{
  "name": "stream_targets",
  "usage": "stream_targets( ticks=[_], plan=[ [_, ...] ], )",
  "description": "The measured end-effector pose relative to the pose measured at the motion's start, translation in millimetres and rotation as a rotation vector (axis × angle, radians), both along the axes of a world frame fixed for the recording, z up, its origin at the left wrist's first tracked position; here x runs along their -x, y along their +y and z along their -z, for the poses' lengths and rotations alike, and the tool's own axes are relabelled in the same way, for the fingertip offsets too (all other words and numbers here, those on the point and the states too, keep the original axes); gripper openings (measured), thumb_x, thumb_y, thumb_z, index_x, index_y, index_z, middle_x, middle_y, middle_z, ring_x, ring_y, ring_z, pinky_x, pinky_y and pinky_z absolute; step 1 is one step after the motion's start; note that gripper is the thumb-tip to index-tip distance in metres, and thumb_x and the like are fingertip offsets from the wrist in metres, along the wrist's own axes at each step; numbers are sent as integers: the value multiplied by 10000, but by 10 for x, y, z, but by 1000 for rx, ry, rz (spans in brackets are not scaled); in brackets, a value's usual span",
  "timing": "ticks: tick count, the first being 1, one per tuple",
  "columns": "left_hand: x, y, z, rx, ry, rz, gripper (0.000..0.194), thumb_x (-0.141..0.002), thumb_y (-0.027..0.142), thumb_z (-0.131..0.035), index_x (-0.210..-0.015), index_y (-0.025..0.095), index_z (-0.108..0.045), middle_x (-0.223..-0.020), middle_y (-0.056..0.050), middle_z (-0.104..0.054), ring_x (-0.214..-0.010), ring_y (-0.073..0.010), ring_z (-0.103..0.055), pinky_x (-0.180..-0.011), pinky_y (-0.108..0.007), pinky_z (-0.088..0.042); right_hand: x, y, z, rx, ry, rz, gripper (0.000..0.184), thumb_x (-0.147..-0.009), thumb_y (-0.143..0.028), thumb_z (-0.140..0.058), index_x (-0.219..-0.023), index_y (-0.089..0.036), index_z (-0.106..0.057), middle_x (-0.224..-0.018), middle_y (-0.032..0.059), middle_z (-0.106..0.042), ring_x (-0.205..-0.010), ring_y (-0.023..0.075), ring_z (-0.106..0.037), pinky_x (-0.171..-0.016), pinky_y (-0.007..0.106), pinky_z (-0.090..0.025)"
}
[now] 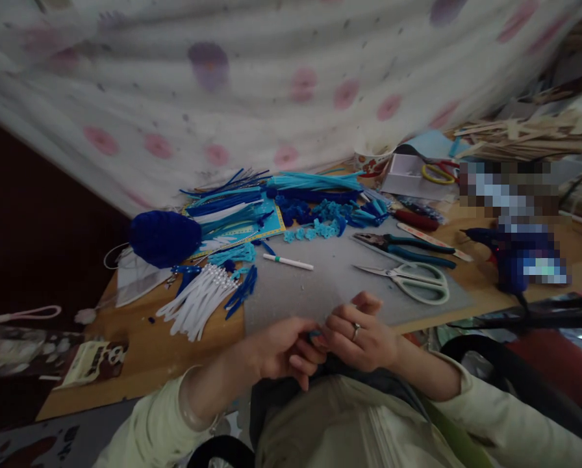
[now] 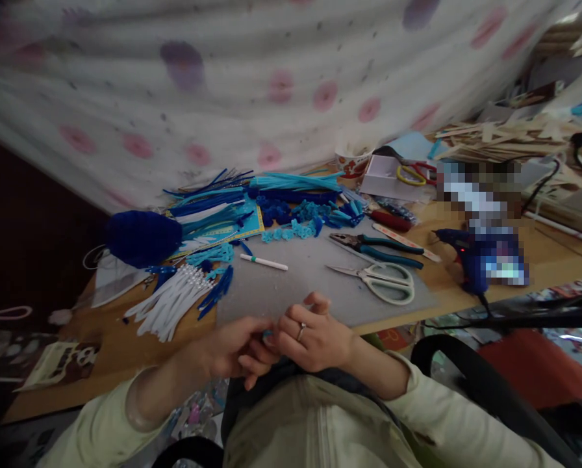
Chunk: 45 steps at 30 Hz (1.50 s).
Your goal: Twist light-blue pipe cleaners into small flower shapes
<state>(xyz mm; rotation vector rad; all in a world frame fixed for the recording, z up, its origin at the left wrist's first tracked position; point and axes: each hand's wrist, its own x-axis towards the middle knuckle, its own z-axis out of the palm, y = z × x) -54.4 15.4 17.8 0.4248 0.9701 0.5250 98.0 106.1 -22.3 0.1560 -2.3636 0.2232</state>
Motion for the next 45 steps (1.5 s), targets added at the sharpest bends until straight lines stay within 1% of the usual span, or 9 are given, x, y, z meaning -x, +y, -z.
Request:
stream_targets(
  ticks=[2,5,9,11,18,21,29,39,45],
  plan=[
    [28,28,7,-112,158,-81,372,-805,496,-530,-589,217,-410,-442,102,-264,-340,-67,-227,-371,-236,-435,25,17,3,144,-12,38,281,-926,-169,-462,-653,-213,-513,-605,10,-551,-617,173,-418,-607,358,-204],
    [26,9,9,-696,769,-349,284,-892,436,-479,-759,198,-562,-591,18,-489,-535,-137,-500,-544,-268,-485,116,-14,5,627,22,215,355,-959,-245,-423,-606,-209,-426,-557,-13,-463,-590,156,-401,-637,346,-266],
    [0,-20,1,-1232,1254,-252,130,-884,290,-502,-904,194,-588,-794,-46,-597,-752,-189,-571,-702,-310,-467,220,-94,4,1234,-36,215,395,-983,-389,-374,-625,-222,-380,-566,-42,-385,-551,136,-384,-565,295,-304],
    [-18,-9,5,-1163,1189,-255,127,-889,268,-467,-823,201,-552,-731,-23,-571,-695,-174,-560,-664,-296,-458,227,-114,-6,1158,-46,212,377,-986,-338,-373,-629,-219,-379,-574,-42,-399,-556,134,-385,-583,296,-301],
    [-23,61,54,-252,249,-425,293,-743,449,-584,-639,208,-454,-473,94,-368,-384,-85,-376,-421,-280,-497,143,-58,67,163,92,278,191,-912,-86,-434,-763,-201,-460,-646,-4,-535,-648,171,-411,-714,361,-240],
    [30,35,44,-301,267,-419,320,-766,452,-586,-616,196,-464,-474,85,-394,-382,-83,-414,-433,-269,-512,135,-71,104,380,20,214,170,-938,-100,-376,-834,-204,-460,-728,11,-536,-704,183,-445,-761,370,-286],
    [183,-158,34,-1081,858,-293,161,-926,253,-559,-913,182,-704,-815,-29,-701,-738,-123,-656,-688,-207,-504,56,-105,-62,1382,-247,-121,343,-962,-423,-440,-702,-203,-478,-708,-5,-463,-693,159,-434,-643,278,-339],
    [108,-167,-8,-1366,930,-328,120,-871,145,-632,-939,182,-724,-779,-36,-765,-696,-123,-705,-673,-196,-533,82,-83,-76,1869,-196,-314,445,-802,-531,-654,-584,-181,-487,-557,-54,-373,-514,90,-268,-492,242,-216],
    [-44,-136,57,-1606,1451,-394,136,-837,82,-592,-920,166,-658,-752,-42,-740,-687,-137,-694,-670,-225,-551,161,-120,-60,1998,-53,-158,449,-768,-505,-695,-544,-183,-478,-474,-76,-362,-451,70,-312,-469,206,-326]
  ],
)
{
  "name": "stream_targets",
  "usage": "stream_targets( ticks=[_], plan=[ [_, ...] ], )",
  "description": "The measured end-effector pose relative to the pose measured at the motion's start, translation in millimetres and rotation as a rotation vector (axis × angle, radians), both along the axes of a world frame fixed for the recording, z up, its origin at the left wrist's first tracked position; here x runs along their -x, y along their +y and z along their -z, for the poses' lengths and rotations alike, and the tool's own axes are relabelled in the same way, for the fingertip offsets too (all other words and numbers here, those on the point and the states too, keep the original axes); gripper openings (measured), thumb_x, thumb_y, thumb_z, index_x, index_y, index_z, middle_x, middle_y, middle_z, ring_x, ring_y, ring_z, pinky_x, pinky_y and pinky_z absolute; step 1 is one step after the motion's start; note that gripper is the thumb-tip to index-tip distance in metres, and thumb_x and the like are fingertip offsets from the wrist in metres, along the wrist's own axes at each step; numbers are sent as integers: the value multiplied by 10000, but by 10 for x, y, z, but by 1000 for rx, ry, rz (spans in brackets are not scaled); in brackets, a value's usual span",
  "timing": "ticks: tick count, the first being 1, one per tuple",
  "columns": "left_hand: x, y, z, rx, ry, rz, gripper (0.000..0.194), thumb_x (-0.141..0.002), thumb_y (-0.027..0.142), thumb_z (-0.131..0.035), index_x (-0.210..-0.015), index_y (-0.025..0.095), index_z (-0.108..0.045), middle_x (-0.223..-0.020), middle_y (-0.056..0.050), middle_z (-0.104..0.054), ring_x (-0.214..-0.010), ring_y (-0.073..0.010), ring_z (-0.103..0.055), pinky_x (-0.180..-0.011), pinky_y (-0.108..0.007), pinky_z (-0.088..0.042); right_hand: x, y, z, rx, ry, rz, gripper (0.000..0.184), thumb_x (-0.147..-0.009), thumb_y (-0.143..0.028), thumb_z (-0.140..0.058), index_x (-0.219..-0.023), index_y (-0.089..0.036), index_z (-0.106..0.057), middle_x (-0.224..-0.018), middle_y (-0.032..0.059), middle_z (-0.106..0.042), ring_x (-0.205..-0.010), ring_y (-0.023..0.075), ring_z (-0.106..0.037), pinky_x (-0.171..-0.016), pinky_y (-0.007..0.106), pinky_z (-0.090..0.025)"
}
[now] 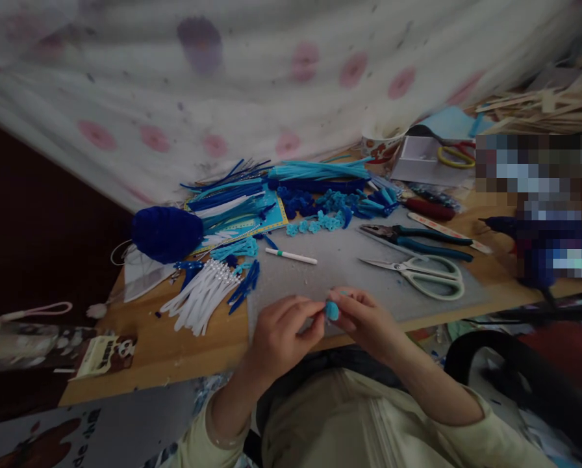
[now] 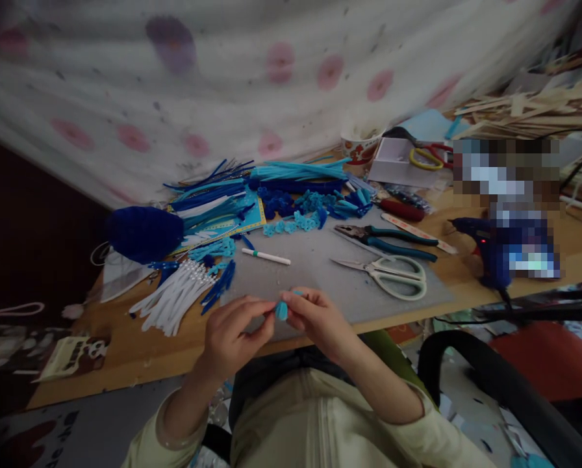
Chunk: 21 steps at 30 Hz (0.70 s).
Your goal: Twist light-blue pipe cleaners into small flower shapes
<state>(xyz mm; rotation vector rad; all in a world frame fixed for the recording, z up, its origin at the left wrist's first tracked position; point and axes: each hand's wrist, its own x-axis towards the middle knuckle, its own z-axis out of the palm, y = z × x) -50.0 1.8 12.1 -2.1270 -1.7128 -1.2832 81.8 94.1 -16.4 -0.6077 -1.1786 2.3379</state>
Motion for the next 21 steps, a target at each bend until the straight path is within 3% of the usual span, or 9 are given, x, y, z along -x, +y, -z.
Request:
stream_targets(
  ticks=[3,6,11,13,18,21],
  plan=[
    [-22,7,61,-73,181,-139,114,-839,83,-605,-917,157,-644,-749,-49,-741,-678,-143,-696,-667,-232,-550,-12,-97,12,-152,-49,245,289,-757,-443,-728,-707,-182,-613,-644,-20,-589,-609,112,-560,-648,234,-502],
    [-49,1,87,-114,246,-168,116,-836,92,-635,-941,141,-646,-765,-58,-747,-685,-143,-703,-678,-230,-552,-80,-209,12,-440,-76,385,220,-774,-273,-730,-979,-221,-669,-893,20,-724,-792,142,-682,-726,227,-548],
    [-146,-10,77,-109,55,-174,155,-816,68,-644,-938,165,-642,-810,-48,-749,-757,-136,-710,-754,-218,-558,-173,-244,-2,-829,-186,481,143,-803,-159,-672,-934,-209,-700,-828,21,-765,-722,131,-720,-675,182,-563],
    [-189,-13,90,-53,-114,-177,137,-817,68,-638,-904,174,-640,-782,-28,-737,-728,-123,-699,-720,-203,-554,-183,-223,-11,-885,-191,483,149,-807,-138,-651,-930,-207,-700,-814,19,-772,-711,130,-728,-660,173,-565],
    [-248,-12,165,177,-669,-232,47,-871,175,-591,-838,174,-625,-749,-23,-704,-666,-132,-687,-610,-204,-553,-181,-212,-50,-848,-170,441,129,-826,-138,-617,-909,-203,-692,-775,13,-776,-670,124,-737,-624,155,-568],
    [-219,-3,177,193,-561,-225,68,-884,195,-559,-921,161,-606,-829,-55,-685,-749,-156,-674,-664,-244,-548,-176,-230,-55,-889,-190,445,100,-824,-154,-629,-887,-201,-691,-762,11,-767,-659,125,-729,-614,161,-565]
  ],
)
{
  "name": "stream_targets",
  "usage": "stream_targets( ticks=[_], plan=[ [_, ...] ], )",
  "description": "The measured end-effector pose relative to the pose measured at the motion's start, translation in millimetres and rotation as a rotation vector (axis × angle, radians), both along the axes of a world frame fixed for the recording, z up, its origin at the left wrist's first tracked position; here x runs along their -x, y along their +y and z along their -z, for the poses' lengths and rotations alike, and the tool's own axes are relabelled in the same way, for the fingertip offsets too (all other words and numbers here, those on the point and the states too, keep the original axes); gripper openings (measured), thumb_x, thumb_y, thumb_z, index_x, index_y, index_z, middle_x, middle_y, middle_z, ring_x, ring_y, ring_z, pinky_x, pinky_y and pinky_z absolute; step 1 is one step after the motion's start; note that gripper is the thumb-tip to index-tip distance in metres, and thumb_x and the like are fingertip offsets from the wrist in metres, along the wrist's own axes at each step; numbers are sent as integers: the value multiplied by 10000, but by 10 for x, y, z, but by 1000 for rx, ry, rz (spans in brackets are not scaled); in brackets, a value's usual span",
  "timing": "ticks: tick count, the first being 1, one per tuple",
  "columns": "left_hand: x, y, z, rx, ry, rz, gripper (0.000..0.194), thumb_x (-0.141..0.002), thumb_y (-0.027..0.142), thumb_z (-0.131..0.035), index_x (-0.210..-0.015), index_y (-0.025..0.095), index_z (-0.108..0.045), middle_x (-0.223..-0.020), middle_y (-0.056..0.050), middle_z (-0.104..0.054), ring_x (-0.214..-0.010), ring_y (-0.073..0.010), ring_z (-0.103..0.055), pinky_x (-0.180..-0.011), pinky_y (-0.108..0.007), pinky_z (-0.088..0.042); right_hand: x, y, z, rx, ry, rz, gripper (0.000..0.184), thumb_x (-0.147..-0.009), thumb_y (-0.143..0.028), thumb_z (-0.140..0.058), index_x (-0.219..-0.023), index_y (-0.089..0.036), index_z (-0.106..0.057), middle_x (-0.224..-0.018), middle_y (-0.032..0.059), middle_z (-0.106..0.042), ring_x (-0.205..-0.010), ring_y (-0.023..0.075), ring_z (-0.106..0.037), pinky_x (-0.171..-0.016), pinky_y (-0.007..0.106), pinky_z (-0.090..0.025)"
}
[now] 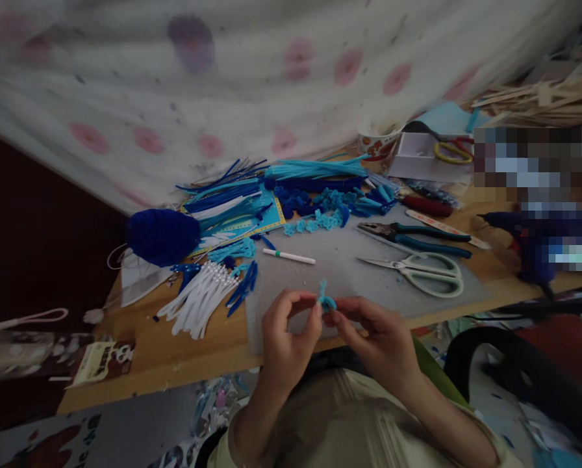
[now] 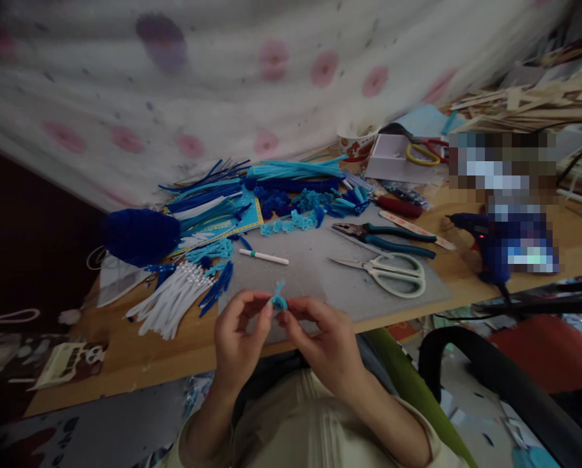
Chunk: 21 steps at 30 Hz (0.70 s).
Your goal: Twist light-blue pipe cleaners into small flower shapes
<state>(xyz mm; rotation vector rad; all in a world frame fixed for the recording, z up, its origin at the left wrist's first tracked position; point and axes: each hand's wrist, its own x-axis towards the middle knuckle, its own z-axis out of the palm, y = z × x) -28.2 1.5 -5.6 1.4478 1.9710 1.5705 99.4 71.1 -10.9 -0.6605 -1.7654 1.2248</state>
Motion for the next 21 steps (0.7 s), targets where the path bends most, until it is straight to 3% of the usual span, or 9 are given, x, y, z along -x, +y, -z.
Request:
stream_targets(
  ticks=[3,5,8,11,13,16,21],
  plan=[
    [54,2,-44,25,359,61,94,-897,188,-510,-899,162,-601,-800,-59,-635,-755,-173,-616,-667,-273,-494,0,-6,8,-94,-55,35,72,-821,-174,-637,-873,-200,-680,-750,14,-755,-644,135,-715,-604,186,-559],
    [75,-6,-92,84,400,113,170,-919,188,-466,-781,180,-566,-703,-27,-581,-675,-156,-568,-612,-258,-439,-3,1,6,-174,-105,59,79,-823,-174,-621,-880,-204,-668,-749,20,-749,-650,151,-709,-618,216,-557],
    [68,-28,-152,188,68,196,300,-967,243,-398,-679,204,-473,-595,25,-484,-562,-119,-498,-544,-231,-389,-4,12,-22,-216,-149,60,95,-830,-187,-591,-901,-210,-650,-766,34,-744,-680,176,-705,-641,255,-551],
    [39,-43,-159,271,-226,255,335,-988,333,-367,-689,212,-457,-580,39,-448,-532,-113,-467,-512,-223,-379,13,12,-68,-100,-181,-1,74,-863,-233,-577,-908,-205,-629,-780,43,-732,-694,177,-691,-638,256,-536],
    [22,-42,-139,298,-203,250,330,-982,345,-380,-689,211,-451,-599,33,-455,-556,-117,-465,-520,-225,-371,33,12,-86,-38,-233,-43,98,-900,-265,-543,-906,-197,-614,-763,44,-709,-663,166,-662,-599,247,-508],
    [15,-32,-108,318,-130,209,320,-971,339,-405,-679,211,-428,-605,34,-446,-564,-114,-444,-512,-222,-348,58,18,-71,-95,-323,-53,163,-945,-264,-461,-866,-190,-582,-701,36,-650,-589,153,-591,-525,242,-437],
    [41,-43,-119,355,-336,273,331,-973,381,-396,-694,210,-448,-587,51,-413,-529,-106,-438,-497,-210,-369,49,39,-4,-238,-336,-27,174,-953,-253,-463,-804,-196,-534,-640,9,-594,-561,143,-546,-517,247,-395]
  ],
)
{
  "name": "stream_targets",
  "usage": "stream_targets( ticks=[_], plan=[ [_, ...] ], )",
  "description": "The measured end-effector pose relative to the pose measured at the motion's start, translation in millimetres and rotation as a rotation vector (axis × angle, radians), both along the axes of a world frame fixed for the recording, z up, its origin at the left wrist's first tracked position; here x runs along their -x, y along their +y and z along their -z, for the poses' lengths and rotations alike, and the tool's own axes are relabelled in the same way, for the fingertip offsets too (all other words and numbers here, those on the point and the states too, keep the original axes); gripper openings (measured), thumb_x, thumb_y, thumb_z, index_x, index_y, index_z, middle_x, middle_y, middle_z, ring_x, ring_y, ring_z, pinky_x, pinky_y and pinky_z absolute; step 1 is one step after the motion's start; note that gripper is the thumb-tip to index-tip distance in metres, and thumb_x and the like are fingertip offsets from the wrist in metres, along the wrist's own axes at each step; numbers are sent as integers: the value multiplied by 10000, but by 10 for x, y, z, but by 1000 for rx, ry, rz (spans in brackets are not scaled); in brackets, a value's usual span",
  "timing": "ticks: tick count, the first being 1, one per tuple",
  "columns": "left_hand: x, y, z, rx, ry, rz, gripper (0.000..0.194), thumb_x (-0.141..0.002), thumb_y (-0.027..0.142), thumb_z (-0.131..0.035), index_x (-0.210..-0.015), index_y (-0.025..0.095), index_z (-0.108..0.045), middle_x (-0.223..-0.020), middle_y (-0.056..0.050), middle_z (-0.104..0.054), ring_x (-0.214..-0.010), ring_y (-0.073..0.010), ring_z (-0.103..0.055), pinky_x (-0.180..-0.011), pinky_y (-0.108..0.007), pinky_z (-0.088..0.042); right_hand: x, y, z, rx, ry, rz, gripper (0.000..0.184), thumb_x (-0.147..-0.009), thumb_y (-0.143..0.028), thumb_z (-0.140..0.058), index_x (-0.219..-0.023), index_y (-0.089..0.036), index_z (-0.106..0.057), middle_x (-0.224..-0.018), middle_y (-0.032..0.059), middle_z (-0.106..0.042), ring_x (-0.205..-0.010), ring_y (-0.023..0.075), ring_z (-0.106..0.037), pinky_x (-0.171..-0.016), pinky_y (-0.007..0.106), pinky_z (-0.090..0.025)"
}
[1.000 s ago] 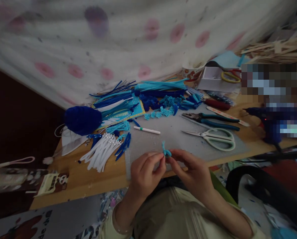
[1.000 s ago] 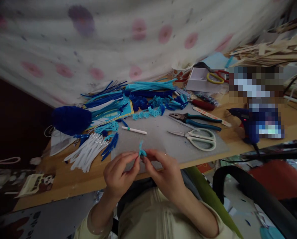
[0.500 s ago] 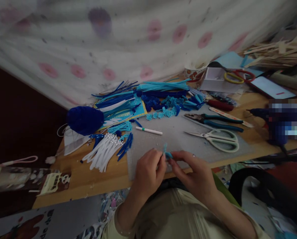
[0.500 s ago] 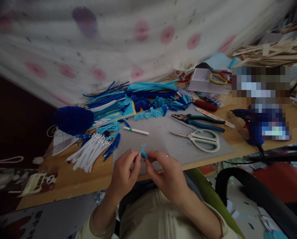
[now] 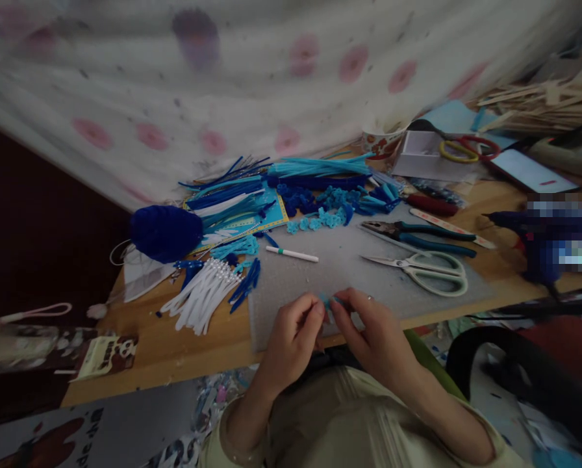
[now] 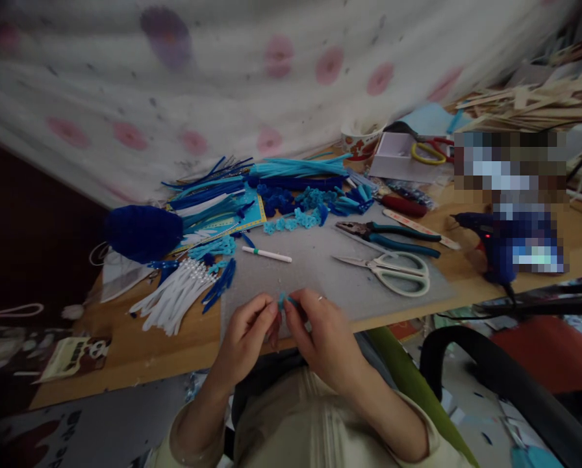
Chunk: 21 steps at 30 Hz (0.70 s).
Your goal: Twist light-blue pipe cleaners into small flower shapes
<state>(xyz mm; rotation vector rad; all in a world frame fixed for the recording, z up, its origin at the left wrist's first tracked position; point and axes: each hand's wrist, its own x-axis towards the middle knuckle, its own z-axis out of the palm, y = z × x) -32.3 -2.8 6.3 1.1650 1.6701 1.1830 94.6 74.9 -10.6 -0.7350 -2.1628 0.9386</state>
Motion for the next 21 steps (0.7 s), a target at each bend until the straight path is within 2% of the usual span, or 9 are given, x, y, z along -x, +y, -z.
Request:
stream_targets(
  ticks=[5,8,10,16,18,21],
  plan=[
    [-29,-19,-6,-89,143,-99,315,-969,331,-423,-688,196,-470,-616,37,-462,-577,-103,-458,-531,-212,-356,-7,34,-1,35,145,45,66,-906,-245,-586,-869,-204,-550,-714,1,-587,-603,132,-567,-559,241,-463],
    [-95,-16,20,-88,151,-157,301,-977,309,-410,-704,197,-471,-617,33,-480,-578,-107,-477,-540,-216,-369,2,49,3,-68,249,98,77,-866,-184,-634,-895,-222,-574,-840,27,-579,-654,136,-559,-584,259,-493],
    [-149,-13,50,-131,224,-191,285,-977,276,-404,-708,200,-462,-639,20,-506,-609,-117,-502,-569,-224,-388,11,47,11,-114,252,90,97,-872,-137,-607,-888,-232,-595,-888,40,-579,-699,146,-563,-596,268,-498],
    [-314,-10,172,-309,500,-263,194,-959,154,-385,-830,197,-524,-753,-40,-611,-706,-153,-585,-635,-257,-451,50,-2,29,6,251,148,112,-880,-115,-586,-884,-223,-559,-873,25,-563,-695,137,-559,-612,265,-499],
    [-361,-14,201,-298,577,-319,181,-950,152,-403,-844,196,-543,-753,-52,-636,-702,-168,-609,-624,-273,-468,60,-10,34,4,243,166,116,-880,-113,-584,-847,-220,-555,-850,20,-556,-691,136,-552,-606,259,-487],
    [-385,-22,209,-287,591,-484,88,-931,190,-483,-933,184,-570,-780,-66,-690,-706,-184,-661,-611,-281,-505,58,1,45,-16,219,148,120,-882,-116,-582,-822,-217,-556,-828,21,-570,-706,145,-563,-620,261,-481]
  ],
)
